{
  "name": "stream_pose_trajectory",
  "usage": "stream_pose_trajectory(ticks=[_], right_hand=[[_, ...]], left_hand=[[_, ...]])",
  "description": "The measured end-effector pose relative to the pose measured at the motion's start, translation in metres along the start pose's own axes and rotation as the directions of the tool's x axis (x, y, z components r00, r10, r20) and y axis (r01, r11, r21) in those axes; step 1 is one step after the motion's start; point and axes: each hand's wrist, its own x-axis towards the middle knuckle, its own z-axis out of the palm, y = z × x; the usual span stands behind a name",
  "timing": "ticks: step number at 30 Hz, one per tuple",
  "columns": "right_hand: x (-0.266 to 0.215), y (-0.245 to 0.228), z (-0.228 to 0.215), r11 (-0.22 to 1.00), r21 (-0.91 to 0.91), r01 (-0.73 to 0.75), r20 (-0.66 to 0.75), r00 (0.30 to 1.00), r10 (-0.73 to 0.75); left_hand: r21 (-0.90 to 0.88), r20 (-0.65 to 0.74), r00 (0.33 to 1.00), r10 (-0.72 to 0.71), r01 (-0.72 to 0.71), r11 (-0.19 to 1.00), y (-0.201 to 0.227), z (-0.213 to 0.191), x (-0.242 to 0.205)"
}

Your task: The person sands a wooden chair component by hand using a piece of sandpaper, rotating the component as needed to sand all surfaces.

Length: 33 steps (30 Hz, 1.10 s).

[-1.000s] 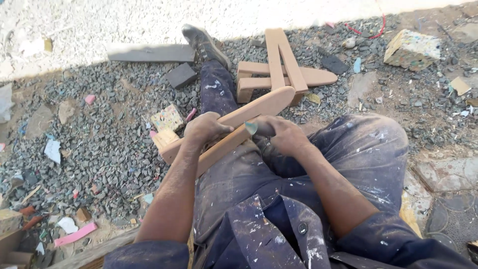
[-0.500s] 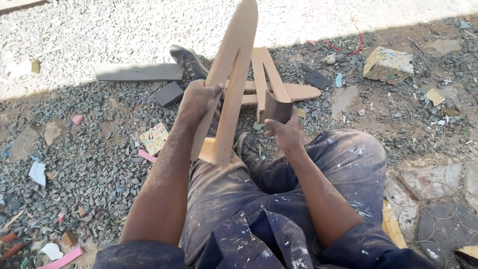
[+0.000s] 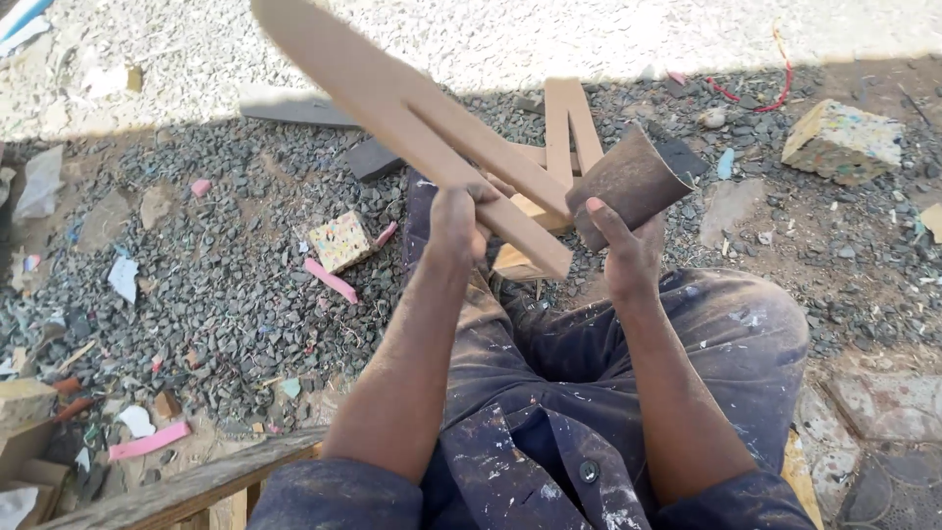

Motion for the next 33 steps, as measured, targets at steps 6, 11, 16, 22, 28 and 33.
stream_pose_trajectory(ticks=[6,11,16,22,28,33], right_hand=[[-0.015,0.000,0.034,0.835,-0.467,-0.291,0.115,0.916,0.384],[-0.027,-0.001,0.047,0.805,-0.508,-0.307,0.197,0.868,0.456],[-0.033,-0.017,0.057,0.783,-0.529,-0.327,0.273,0.809,0.521],[-0.022,0.065,0.026,0.664,-0.238,0.709,0.691,0.604,-0.398],[-0.034,0.001,0.042,0.828,-0.544,-0.136,0.328,0.874,0.359],[-0.036,-0.013,0.036,0.807,-0.589,0.044,0.343,0.917,0.201]], left_hand=[[-0.349,0.093,0.996,0.002,0.031,0.936,-0.073,-0.049,-0.005],[-0.390,0.098,0.995,0.009,0.030,0.920,-0.087,-0.066,-0.045],[-0.431,0.091,0.996,0.008,0.032,0.902,-0.096,-0.067,-0.055],[-0.343,0.126,0.990,-0.066,0.105,0.933,-0.070,-0.073,-0.043],[-0.193,0.017,0.999,-0.035,0.037,0.980,-0.002,-0.091,-0.034],[-0.046,-0.446,0.878,0.174,-0.217,0.975,0.037,-0.106,-0.034]])
